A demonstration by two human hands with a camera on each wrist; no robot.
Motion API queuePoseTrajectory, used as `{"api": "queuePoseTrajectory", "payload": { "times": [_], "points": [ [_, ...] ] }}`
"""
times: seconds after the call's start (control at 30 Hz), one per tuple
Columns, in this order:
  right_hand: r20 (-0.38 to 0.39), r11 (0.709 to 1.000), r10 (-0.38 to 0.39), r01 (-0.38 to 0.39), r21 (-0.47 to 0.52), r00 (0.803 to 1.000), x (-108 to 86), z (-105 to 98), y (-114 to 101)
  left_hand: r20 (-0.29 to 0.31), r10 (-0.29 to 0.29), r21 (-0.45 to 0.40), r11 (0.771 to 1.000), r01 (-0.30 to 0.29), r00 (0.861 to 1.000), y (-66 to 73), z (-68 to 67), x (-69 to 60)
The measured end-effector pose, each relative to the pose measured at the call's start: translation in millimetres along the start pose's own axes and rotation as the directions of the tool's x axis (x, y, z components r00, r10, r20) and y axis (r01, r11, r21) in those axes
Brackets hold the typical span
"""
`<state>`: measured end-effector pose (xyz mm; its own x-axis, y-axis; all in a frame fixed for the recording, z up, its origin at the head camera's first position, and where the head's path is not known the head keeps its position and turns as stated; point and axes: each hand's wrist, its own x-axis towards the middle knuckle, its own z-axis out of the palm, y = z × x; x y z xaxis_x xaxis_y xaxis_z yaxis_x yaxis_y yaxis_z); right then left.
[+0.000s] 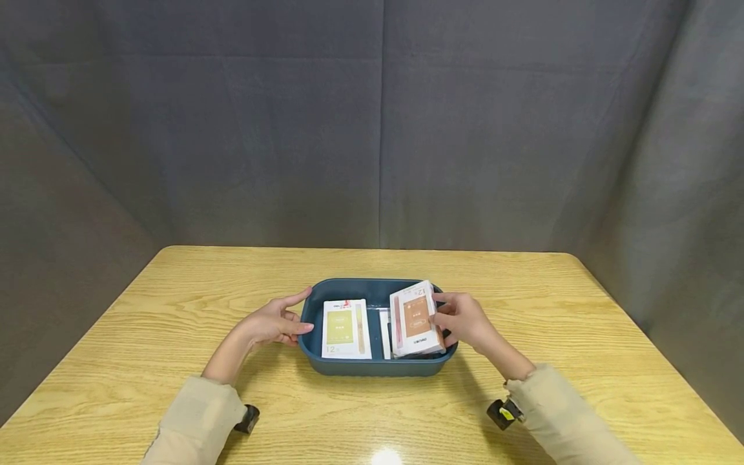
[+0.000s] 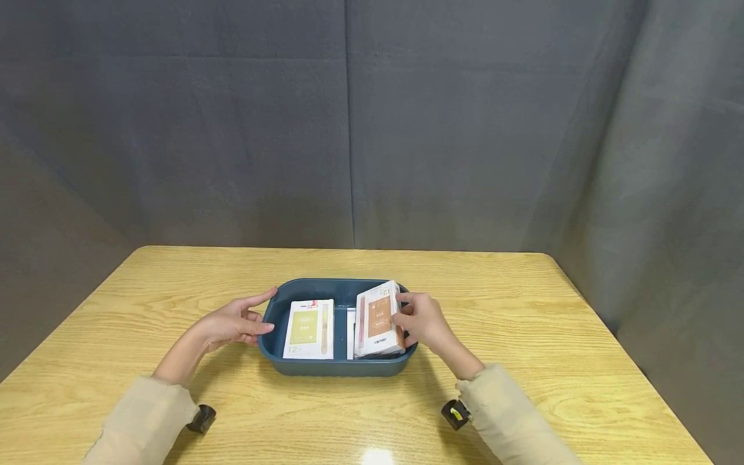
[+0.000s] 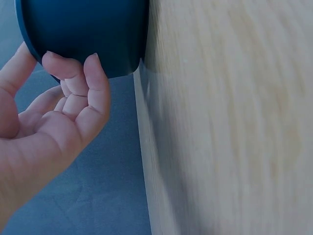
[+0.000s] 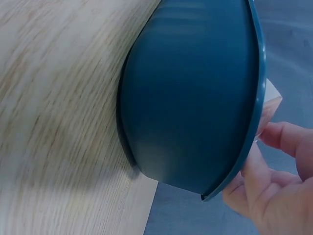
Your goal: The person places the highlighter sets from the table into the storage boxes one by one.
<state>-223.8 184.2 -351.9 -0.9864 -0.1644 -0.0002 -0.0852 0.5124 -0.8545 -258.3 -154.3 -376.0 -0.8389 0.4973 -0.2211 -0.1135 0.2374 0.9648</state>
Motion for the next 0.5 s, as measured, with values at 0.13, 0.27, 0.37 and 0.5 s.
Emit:
{"api": "queuePoseTrajectory", "payload": {
  "times": [0.13, 0.27, 0.37, 0.5],
  "points": [
    [-0.015, 0.999, -0.006, 0.005, -0.038, 1.0, 0.6, 2.0, -0.7, 0.003, -0.001, -0.009, 1.0, 0.001, 1.0, 0.6, 0.1, 0.3],
    [-0.018, 0.996, -0.014, 0.013, -0.085, 1.0, 1.1, 3.4, -1.6, 0.008, 0.004, -0.013, 1.0, -0.004, 1.0, 0.0, 0.3, 0.7],
    [-0.016, 0.992, -0.02, 0.018, -0.124, 1.0, 0.8, 3.8, -2.2, 0.008, 0.002, -0.01, 1.0, -0.002, 1.0, -0.3, 0.4, 0.7],
    [0.001, 0.986, -0.02, 0.02, -0.168, 1.0, 0.4, 3.6, -4.6, 0.004, -0.003, -0.01, 1.0, 0.003, 1.0, -0.3, 0.5, 0.6]
  ]
}}
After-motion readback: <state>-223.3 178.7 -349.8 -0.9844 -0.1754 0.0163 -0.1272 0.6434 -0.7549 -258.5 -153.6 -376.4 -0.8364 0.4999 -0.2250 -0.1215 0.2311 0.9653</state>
